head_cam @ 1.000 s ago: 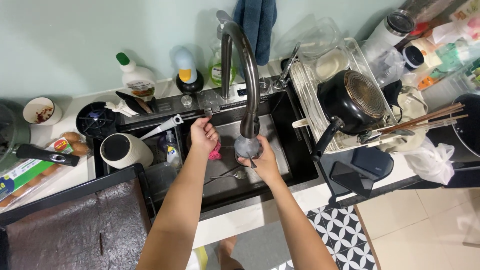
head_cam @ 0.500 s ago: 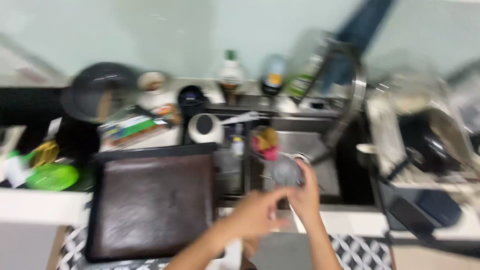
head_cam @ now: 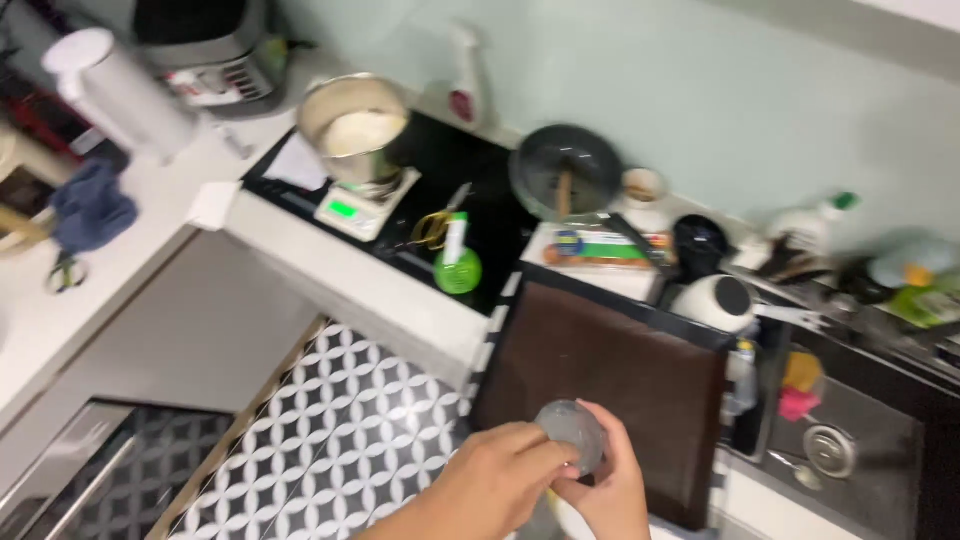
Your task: Preparing dough by adding ingredients like sugar, milk, and eggs into a mixing bowl on a scale.
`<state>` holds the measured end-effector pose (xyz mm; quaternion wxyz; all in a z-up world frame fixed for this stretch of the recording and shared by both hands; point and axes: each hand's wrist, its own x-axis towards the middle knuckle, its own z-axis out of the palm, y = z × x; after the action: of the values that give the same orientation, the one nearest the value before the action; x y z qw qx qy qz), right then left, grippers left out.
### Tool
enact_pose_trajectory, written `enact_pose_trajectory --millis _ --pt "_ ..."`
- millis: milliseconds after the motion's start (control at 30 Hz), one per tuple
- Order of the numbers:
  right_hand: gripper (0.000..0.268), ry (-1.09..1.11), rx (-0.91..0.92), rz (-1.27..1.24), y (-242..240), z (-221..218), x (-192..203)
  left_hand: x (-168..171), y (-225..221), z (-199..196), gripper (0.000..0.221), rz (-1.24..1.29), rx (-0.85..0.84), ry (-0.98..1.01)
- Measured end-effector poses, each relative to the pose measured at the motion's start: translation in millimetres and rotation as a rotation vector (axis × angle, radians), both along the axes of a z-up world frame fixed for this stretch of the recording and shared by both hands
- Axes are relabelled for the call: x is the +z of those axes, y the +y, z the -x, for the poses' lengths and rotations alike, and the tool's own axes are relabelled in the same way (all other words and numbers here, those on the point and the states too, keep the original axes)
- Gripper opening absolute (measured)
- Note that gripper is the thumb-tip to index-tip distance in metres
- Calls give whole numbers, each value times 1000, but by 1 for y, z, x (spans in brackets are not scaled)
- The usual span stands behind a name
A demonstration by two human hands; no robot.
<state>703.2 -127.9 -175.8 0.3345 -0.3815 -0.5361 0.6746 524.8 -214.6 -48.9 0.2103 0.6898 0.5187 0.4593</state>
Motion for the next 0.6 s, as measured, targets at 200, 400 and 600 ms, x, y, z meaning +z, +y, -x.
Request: enact_pose_trajectory --millis 200,400,600 --pt "91 51 97 -49 -27 117 32 22 -51 92 21 56 111 141" --pt "82 19 202 -147 -12 209 51 45 -41 167 15 -9 277 36" --pt "91 130 214 -157 35 294 64 47 -11 256 18 -168 326 243"
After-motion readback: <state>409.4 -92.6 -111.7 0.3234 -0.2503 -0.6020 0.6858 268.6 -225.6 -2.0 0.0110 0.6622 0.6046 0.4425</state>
